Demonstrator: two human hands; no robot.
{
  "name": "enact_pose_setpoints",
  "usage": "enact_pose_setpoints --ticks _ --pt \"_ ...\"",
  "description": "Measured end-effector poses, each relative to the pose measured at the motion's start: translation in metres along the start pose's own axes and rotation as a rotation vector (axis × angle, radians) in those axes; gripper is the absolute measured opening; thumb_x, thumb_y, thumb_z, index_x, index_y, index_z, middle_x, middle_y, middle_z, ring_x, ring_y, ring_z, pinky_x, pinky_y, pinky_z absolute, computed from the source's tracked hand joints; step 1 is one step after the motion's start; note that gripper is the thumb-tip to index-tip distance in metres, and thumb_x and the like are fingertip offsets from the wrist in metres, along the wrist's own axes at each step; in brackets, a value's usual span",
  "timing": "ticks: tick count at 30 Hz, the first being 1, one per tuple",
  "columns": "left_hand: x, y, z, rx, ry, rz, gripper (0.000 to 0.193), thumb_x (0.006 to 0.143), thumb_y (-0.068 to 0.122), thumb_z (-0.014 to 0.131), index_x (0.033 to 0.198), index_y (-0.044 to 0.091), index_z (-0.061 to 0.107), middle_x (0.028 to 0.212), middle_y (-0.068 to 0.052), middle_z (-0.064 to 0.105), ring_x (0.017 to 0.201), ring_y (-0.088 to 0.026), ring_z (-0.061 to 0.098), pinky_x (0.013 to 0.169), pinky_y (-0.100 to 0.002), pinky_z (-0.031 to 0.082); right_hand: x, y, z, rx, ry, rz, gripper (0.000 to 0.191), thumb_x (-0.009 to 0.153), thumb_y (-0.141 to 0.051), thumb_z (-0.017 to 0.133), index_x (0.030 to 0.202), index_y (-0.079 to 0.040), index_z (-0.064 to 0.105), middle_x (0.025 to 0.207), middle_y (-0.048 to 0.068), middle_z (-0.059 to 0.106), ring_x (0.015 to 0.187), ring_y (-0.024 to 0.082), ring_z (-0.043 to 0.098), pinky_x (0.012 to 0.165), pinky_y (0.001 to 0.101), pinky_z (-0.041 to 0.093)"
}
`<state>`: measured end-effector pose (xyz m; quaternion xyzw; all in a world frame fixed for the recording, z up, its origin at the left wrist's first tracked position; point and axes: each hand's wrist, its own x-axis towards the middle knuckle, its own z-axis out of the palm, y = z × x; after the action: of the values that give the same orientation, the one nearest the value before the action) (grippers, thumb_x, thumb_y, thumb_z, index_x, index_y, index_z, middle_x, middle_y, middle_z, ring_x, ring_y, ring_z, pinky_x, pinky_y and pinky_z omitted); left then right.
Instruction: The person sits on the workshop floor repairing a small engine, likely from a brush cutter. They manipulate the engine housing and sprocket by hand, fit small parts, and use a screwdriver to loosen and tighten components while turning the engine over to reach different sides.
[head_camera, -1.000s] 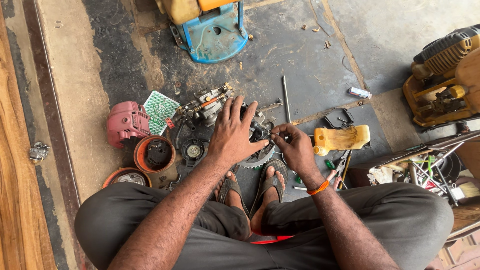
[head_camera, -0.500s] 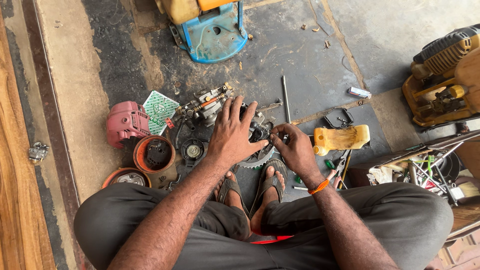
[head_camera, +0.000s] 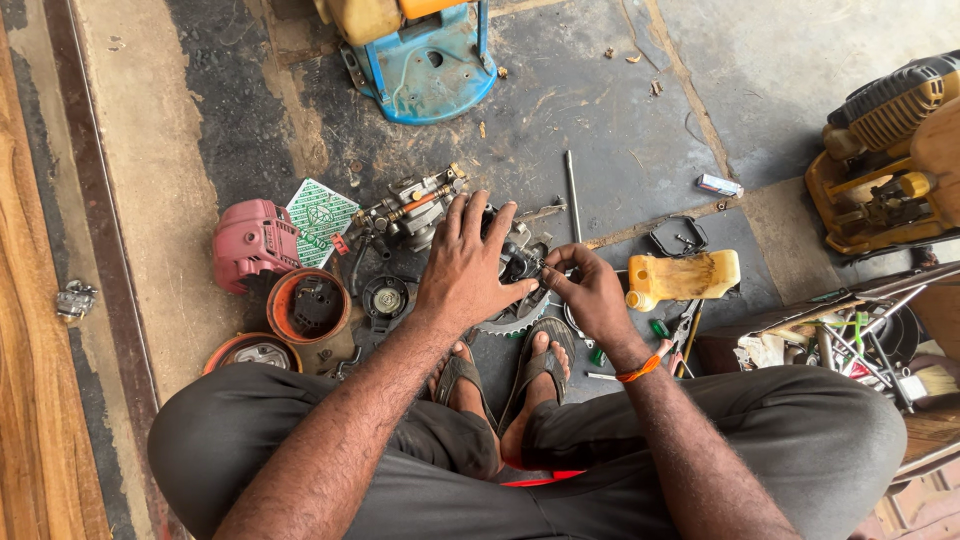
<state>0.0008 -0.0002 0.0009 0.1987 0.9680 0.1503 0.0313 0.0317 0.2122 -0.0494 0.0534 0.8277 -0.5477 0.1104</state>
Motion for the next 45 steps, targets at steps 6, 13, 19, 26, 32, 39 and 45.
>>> enact_pose_setpoints --ticks 6,13,19,26,32,39,45 --pt "0.001 0.0 0.001 0.001 -0.012 0.001 0.107 0.078 0.065 0.079 0.155 0.01 0.031 0.157 -0.028 0.024 0.149 -0.046 0.019 0.117 -0.065 0.028 0.002 0.005 -0.004 0.056 -0.018 -0.068 0.02 0.096 -0.017 0.073 0.112 -0.006 0.069 0.095 0.003 0.07 0.089 0.009 0.065 0.081 0.0279 0.057" --pt "0.002 -0.001 0.003 0.007 -0.001 0.012 0.106 0.078 0.064 0.08 0.155 0.01 0.031 0.157 -0.029 0.024 0.149 -0.046 0.02 0.117 -0.065 0.028 -0.004 -0.005 -0.006 -0.09 -0.018 -0.015 0.028 0.095 -0.027 0.073 0.116 -0.01 0.071 0.094 0.002 0.072 0.084 0.009 0.066 0.075 0.0284 0.056" --pt "0.002 -0.001 0.001 -0.012 0.01 0.014 0.107 0.077 0.065 0.08 0.154 0.008 0.033 0.156 -0.029 0.025 0.149 -0.047 0.02 0.119 -0.066 0.023 -0.003 0.002 -0.009 -0.013 0.017 -0.053 0.024 0.097 -0.023 0.072 0.113 -0.004 0.071 0.093 -0.001 0.072 0.082 0.007 0.063 0.074 0.0254 0.054" --pt "0.0 -0.003 0.007 -0.087 0.181 0.135 0.09 0.089 0.066 0.071 0.146 0.003 0.043 0.152 -0.023 0.043 0.152 -0.041 0.027 0.124 -0.069 0.011 -0.008 -0.013 -0.017 0.428 -0.023 0.142 0.022 0.098 -0.021 0.069 0.113 -0.005 0.073 0.082 -0.006 0.06 0.06 0.002 0.039 0.051 0.0193 0.032" --pt "0.008 -0.004 0.011 -0.331 0.166 0.126 0.046 0.102 0.044 0.06 0.144 0.025 0.06 0.134 -0.008 0.064 0.144 -0.035 0.041 0.125 -0.061 0.014 -0.012 -0.04 -0.011 0.404 -0.02 0.096 0.022 0.098 -0.022 0.07 0.111 -0.005 0.074 0.08 -0.007 0.061 0.063 0.002 0.043 0.054 0.0189 0.034" --pt "0.011 -0.007 0.009 -0.426 0.21 0.124 0.02 0.101 0.032 0.065 0.115 0.021 0.073 0.129 -0.006 0.068 0.142 -0.034 0.044 0.122 -0.062 0.015 -0.006 -0.062 0.003 0.33 0.056 0.091 0.024 0.097 -0.025 0.072 0.105 -0.003 0.075 0.078 -0.004 0.065 0.064 0.003 0.047 0.055 0.0203 0.039" --pt "0.008 -0.016 0.015 -0.532 0.272 0.093 0.014 0.1 0.027 0.068 0.102 0.013 0.067 0.123 -0.003 0.073 0.142 -0.033 0.048 0.123 -0.058 0.021 -0.002 -0.061 0.003 0.189 0.127 0.05 0.031 0.102 -0.032 0.071 0.102 -0.002 0.075 0.078 0.0 0.062 0.065 0.009 0.049 0.058 0.0265 0.041"
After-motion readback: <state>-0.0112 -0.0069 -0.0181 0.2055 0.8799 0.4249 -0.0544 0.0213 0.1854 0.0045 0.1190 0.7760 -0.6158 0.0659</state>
